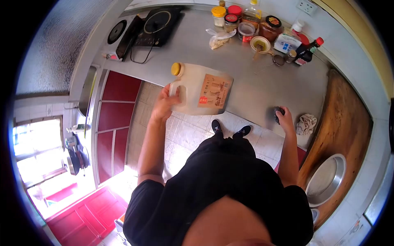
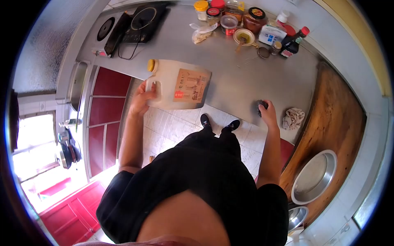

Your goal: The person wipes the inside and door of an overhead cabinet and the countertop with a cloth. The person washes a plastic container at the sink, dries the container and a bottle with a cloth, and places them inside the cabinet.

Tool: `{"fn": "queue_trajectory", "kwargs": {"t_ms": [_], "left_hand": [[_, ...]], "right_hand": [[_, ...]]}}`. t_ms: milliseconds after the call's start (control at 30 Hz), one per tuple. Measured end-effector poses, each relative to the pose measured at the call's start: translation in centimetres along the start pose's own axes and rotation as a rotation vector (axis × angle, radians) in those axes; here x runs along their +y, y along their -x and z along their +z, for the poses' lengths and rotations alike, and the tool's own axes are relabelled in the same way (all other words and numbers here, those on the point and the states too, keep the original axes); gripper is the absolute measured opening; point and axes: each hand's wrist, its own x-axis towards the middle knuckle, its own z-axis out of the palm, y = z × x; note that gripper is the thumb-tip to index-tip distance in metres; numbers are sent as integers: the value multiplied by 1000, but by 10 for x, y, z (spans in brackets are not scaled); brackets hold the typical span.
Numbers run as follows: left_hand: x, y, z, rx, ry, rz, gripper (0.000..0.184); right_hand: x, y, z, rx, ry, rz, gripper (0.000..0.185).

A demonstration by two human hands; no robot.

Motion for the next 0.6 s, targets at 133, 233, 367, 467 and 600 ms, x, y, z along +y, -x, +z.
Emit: {"fn": "queue_trajectory", "kwargs": {"t_ms": [133,233,367,467,600], "left_hand": [[-5,8,-18,35,-114,21,49],[2,34,-2,150,-151,62,48],[0,70,9,274,-170,69,45],[-7,95,20,373,-202,83,41],[-16,119,48,552,-201,56,37]], "right_hand": [[11,18,-12,4,0,73,42],[24,18,-21,46,55,65,43],[35,-6,-48,76,45,25,44],[32,-38,-71,91,-43,60,43],[42,-80,-79,6,-168,70,41]]}}
